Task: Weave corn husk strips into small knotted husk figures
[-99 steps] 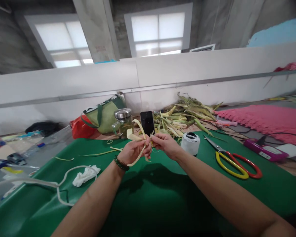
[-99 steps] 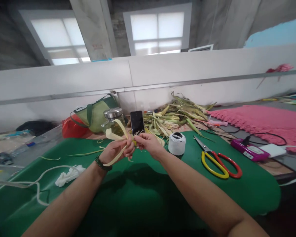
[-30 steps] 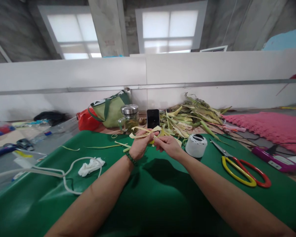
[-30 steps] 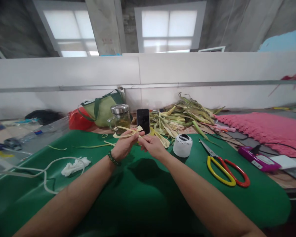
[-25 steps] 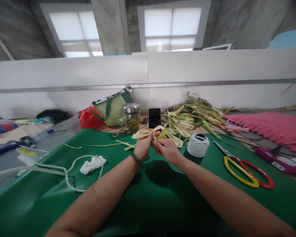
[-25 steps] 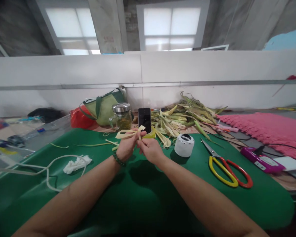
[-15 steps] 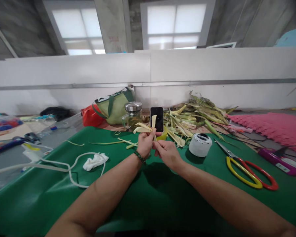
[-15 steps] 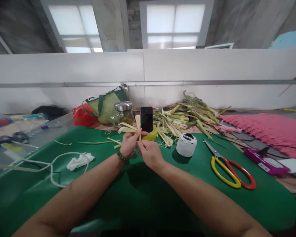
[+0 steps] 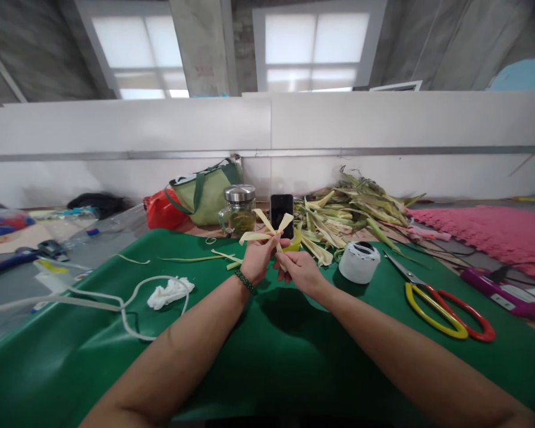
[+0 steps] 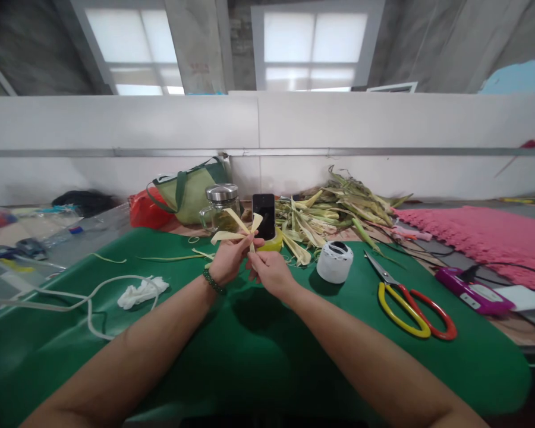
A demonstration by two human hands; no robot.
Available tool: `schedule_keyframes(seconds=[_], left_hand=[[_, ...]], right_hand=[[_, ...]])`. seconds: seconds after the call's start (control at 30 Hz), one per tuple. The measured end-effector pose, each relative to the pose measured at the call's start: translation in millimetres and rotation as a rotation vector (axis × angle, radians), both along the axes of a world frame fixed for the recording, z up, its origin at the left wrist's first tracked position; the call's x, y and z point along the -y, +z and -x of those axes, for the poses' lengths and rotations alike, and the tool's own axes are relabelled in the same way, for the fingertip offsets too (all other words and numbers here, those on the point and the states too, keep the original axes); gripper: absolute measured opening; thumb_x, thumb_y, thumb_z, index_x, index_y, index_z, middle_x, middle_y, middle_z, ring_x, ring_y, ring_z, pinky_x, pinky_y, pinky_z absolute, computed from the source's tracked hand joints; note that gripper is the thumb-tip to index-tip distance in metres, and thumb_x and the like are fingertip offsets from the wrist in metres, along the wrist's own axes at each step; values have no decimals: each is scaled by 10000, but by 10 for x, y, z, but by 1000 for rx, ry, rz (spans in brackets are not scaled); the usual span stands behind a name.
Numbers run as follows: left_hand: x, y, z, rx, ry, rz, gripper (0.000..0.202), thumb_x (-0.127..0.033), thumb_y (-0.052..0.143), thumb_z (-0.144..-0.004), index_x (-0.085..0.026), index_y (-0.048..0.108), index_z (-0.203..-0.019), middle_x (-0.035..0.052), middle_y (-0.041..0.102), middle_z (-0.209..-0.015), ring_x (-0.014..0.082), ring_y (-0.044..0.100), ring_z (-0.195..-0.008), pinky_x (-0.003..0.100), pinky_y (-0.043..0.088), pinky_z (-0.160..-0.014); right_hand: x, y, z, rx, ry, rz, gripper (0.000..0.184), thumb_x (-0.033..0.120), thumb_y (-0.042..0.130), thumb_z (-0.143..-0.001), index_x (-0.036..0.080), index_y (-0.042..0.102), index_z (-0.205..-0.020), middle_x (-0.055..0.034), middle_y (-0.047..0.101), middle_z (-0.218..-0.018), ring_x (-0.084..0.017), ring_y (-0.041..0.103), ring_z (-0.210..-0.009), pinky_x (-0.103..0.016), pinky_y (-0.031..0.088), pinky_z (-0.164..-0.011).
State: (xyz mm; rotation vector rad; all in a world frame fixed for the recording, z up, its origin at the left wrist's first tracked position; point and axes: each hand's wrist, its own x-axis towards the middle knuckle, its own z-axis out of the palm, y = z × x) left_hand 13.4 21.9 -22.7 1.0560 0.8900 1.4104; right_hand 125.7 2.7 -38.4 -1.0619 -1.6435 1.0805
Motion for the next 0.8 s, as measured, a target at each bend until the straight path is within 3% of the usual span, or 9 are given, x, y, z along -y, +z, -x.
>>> schedule_keyframes(seconds=[0.17, 0.27, 0.43, 0.8], left_hand=[[-33, -52, -48, -78, 114, -24, 295, -341, 755, -620, -95, 699, -773, 38, 691, -590, 48, 402, -309, 192, 286, -313], [-57, -61, -59, -70, 149, -24, 267, -315, 762, -608, -95, 704, -747, 35, 671, -536, 84, 495, -381, 187, 349, -364], [-90, -48, -50, -51, 158, -45, 223, -272, 779, -584, -95, 704, -698, 43, 658, -500, 131, 603, -508, 219, 463, -530], [-131, -63, -11, -85, 187, -78, 184, -255, 738, -629, -83, 722, -694, 60, 677, -528, 142, 613, -557, 246, 475, -598]], right_hand=[[118, 6, 28, 209, -41, -157, 361, 305, 430, -871, 184, 530, -545, 6, 567, -468, -100, 475, -390, -231, 369, -466], [168, 23, 43, 288, -57, -207, 354, 287, 398, -884, 179, 537, -576, 1, 588, -490, -105, 501, -412, -230, 387, -500], [197, 23, 62, 290, -52, -185, 354, 286, 386, -894, 176, 536, -592, 1, 609, -503, -104, 527, -410, -225, 410, -514], [216, 16, 108, 141, -33, -65, 333, 295, 412, -881, 172, 537, -598, 4, 593, -460, -101, 518, -368, -207, 407, -437]])
